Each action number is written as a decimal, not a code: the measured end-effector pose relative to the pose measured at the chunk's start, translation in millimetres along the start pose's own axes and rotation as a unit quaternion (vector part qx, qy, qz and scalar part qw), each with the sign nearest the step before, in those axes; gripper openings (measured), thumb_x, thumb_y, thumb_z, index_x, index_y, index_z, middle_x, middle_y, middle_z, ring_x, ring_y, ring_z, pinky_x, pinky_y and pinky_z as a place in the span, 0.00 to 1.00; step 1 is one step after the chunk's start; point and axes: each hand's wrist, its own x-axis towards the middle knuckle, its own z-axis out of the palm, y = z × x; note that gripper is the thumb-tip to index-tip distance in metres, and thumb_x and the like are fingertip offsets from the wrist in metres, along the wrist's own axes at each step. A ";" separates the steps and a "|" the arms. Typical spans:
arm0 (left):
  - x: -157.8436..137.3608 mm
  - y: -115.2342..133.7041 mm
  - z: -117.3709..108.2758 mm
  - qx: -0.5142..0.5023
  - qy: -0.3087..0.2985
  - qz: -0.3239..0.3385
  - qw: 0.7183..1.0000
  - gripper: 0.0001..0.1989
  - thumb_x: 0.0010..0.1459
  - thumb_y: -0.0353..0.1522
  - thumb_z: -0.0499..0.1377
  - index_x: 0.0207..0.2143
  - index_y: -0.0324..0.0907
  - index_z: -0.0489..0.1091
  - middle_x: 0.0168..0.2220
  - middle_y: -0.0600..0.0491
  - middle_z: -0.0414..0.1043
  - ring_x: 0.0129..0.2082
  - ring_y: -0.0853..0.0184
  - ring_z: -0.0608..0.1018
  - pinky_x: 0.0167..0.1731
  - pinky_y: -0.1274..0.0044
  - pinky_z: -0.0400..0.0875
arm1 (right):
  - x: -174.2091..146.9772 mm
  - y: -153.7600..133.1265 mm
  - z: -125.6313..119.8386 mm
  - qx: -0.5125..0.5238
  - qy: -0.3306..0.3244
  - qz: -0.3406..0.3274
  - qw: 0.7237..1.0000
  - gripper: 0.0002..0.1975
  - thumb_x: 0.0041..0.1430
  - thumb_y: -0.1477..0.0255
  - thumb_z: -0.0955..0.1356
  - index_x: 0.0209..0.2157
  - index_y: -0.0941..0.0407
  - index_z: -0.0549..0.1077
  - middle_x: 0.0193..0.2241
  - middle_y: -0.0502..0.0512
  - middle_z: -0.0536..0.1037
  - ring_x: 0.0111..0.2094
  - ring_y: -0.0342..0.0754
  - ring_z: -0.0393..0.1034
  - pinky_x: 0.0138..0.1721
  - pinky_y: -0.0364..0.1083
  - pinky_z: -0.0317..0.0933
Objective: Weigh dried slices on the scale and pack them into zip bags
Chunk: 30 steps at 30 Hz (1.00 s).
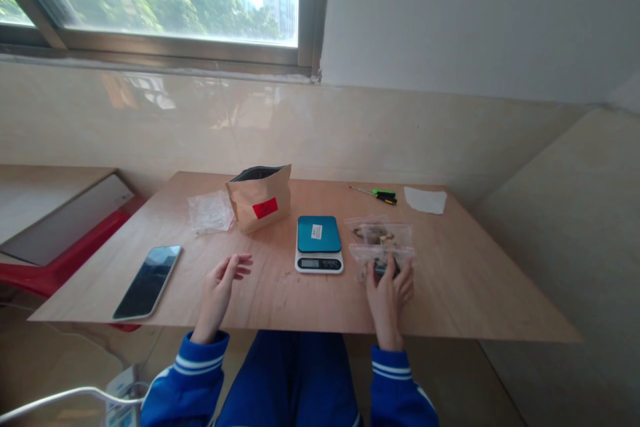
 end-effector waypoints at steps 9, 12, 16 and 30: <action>76.3 49.6 12.5 0.051 0.212 0.169 0.961 0.17 0.60 0.42 0.55 0.45 0.41 0.70 0.47 0.45 0.72 0.45 0.62 0.75 0.46 0.69 0.69 | 47.4 8.5 21.1 -0.019 -0.102 0.038 0.994 0.31 0.62 0.56 0.59 0.61 0.59 0.62 0.65 0.76 0.49 0.65 0.74 0.41 0.55 0.75 0.44; 122.6 73.6 20.5 0.109 0.248 0.226 0.936 0.15 0.59 0.39 0.57 0.45 0.40 0.71 0.48 0.44 0.72 0.51 0.60 0.72 0.54 0.66 0.64 | 53.9 -29.7 4.8 0.066 -0.067 -0.019 0.995 0.29 0.63 0.56 0.59 0.60 0.56 0.64 0.65 0.71 0.50 0.66 0.70 0.40 0.57 0.74 0.44; 151.8 85.5 28.8 0.149 0.154 0.147 0.966 0.15 0.55 0.37 0.60 0.43 0.38 0.73 0.46 0.42 0.75 0.48 0.56 0.76 0.51 0.66 0.66 | 68.1 -118.3 -21.0 0.296 -0.151 -0.220 0.917 0.22 0.67 0.64 0.57 0.60 0.52 0.63 0.63 0.61 0.59 0.65 0.53 0.52 0.63 0.58 0.50; 41.6 29.5 44.5 0.114 0.111 0.149 0.976 0.14 0.61 0.35 0.55 0.47 0.46 0.74 0.38 0.51 0.81 0.38 0.62 0.82 0.41 0.72 0.74 | 43.1 -210.9 -17.9 0.211 -0.364 -0.313 0.851 0.13 0.61 0.76 0.62 0.26 0.58 0.75 0.26 0.61 0.80 0.29 0.52 0.76 0.35 0.46 0.65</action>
